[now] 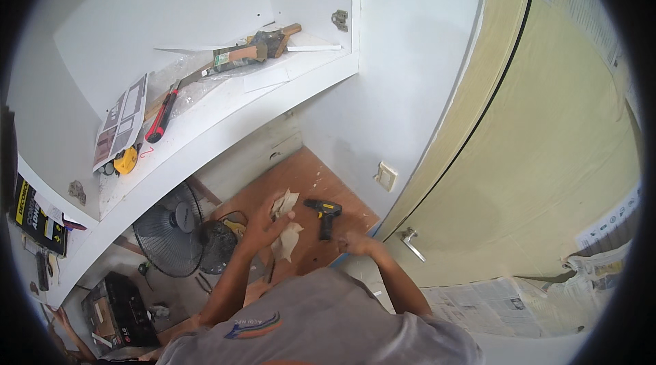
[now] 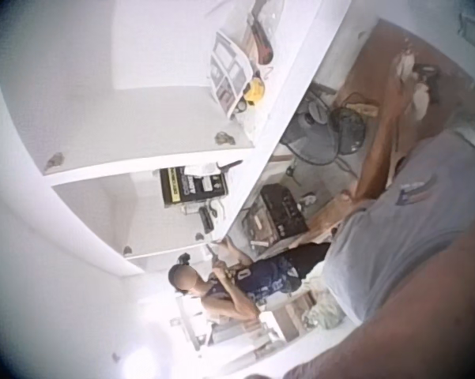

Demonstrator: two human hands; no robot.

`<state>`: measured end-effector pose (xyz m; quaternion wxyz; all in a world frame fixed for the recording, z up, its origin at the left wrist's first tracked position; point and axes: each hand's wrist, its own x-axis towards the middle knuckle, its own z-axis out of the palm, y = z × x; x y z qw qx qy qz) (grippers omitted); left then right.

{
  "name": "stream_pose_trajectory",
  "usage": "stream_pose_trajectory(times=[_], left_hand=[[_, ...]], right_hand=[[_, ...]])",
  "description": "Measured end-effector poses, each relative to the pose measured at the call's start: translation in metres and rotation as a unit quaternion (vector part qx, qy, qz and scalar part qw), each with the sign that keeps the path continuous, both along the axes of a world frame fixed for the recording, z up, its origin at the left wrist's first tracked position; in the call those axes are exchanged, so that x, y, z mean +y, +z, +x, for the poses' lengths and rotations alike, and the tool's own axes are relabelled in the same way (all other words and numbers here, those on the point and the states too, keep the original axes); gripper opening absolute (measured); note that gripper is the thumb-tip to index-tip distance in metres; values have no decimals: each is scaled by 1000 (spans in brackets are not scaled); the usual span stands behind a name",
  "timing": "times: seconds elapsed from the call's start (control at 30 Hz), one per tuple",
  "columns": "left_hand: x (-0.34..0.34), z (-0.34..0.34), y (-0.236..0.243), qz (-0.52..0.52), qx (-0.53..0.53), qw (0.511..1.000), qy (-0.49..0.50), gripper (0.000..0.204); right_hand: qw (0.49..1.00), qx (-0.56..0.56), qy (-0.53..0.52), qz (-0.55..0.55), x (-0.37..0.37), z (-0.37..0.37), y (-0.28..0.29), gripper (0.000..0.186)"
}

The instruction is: The person installs a white trim strip along the edge of a wall-mounted cabinet. They position the strip, wipe the surface with a cloth, and use a utility knife to trim the excess material flush with the cabinet edge.

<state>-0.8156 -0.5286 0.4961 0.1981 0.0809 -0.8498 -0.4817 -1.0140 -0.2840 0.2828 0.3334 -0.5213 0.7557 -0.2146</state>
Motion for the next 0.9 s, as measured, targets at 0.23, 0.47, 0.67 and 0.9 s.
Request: stream_pose_trajectory(times=[0.23, 0.47, 0.67, 0.9], left_hand=[[-21, 16, -10, -24, 19, 999, 34, 48], [-48, 37, 135, -234, 330, 905, 134, 42], [-87, 61, 178, -111, 391, 881, 241, 45], [-124, 56, 153, -172, 370, 872, 271, 46]], right_hand=[[911, 142, -271, -275, -36, -55, 167, 64], [718, 396, -203, -536, -135, -165, 417, 79], [625, 495, -252, -549, -195, -213, 546, 77], [532, 614, -387, -436, -216, -201, 602, 65]])
